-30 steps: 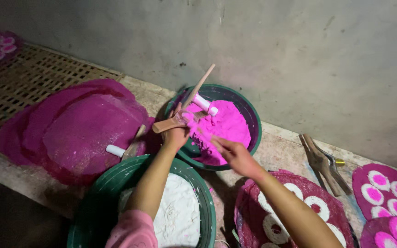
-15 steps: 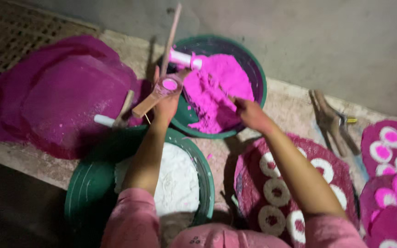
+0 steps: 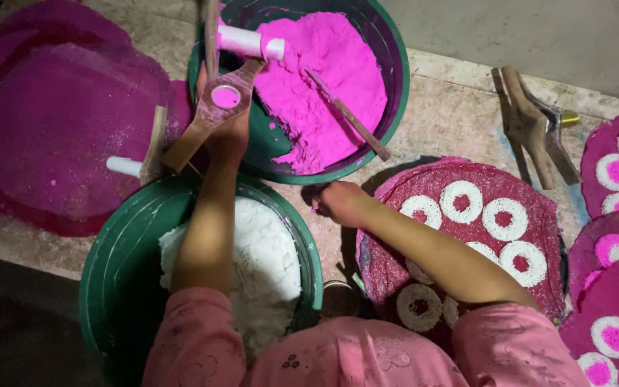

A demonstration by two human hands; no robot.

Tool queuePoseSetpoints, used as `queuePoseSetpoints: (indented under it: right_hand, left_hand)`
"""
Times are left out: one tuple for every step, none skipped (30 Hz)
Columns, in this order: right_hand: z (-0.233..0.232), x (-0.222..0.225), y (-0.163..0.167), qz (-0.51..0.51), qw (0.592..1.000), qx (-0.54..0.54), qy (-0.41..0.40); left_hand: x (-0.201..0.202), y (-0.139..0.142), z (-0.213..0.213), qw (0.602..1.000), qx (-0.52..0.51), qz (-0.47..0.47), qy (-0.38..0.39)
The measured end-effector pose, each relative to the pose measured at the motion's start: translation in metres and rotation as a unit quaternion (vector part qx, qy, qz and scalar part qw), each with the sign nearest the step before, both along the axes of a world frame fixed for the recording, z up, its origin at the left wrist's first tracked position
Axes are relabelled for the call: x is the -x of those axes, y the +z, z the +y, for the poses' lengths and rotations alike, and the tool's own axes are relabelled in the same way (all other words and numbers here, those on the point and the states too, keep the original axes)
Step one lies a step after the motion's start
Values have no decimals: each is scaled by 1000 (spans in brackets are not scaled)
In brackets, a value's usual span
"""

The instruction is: The person presses white powder into a ring on a round board, then fills the centers with pink powder using a wooden mold, forming flower-shaped discs. Finished boards with flower discs are stacked on the work table as more are made.

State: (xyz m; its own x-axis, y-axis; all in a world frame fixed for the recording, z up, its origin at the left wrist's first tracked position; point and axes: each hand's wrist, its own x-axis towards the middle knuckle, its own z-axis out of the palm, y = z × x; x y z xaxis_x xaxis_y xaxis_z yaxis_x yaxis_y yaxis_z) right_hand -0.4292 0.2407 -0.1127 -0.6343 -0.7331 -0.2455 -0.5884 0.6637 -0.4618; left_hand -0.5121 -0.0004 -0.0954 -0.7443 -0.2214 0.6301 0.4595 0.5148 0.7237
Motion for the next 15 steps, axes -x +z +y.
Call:
queuePoseSetpoints:
  right_hand:
    - [-3,1,-8,11,1000,-22,4]
    - [-6,1,-15,20,999,-43,8]
    - [-9,0,-21,35,999,-10,22]
    - [-12,0,-24,53,998,22,35]
    - [-14,-1,-24,71,995,54,46]
    - [-17,-2,-24,96,993,58,45]
    - [-17,-4,-26,121,990,61,44]
    - [-17,-7,-28,147,986,64,44]
    - [-17,-11,-25,132,989,64,35]
    - [-15,-16,-20,117,991,64,27]
    - [-13,-20,-12,104,992,63,18]
    - [-9,-24,-2,43,997,63,13]
    - [-3,-30,11,-17,998,63,8]
    - [2,-34,25,-76,995,61,4]
    - [7,-36,41,-82,989,120,-21]
  left_hand:
    - [-2,0,0,1000,3,1,-1]
    - [-2,1,0,1000,6,3,1]
    - [-3,2,0,1000,10,5,5]
    - [-3,4,1,1000,13,9,6]
    - [-3,5,1,1000,14,13,7]
    - [-2,6,1,1000,16,15,9]
    - [-3,7,1,1000,19,20,11]
    - [-2,8,1,1000,16,23,10]
    - [-2,8,1,999,18,26,14]
    - [-2,9,1,999,17,32,13]
    - [-2,9,1,999,18,36,14]
    - [-2,9,1,999,14,40,13]
    - [-2,9,1,999,12,46,16]
    - [-2,10,0,999,6,47,17]
    - [-2,11,0,999,1,47,18]
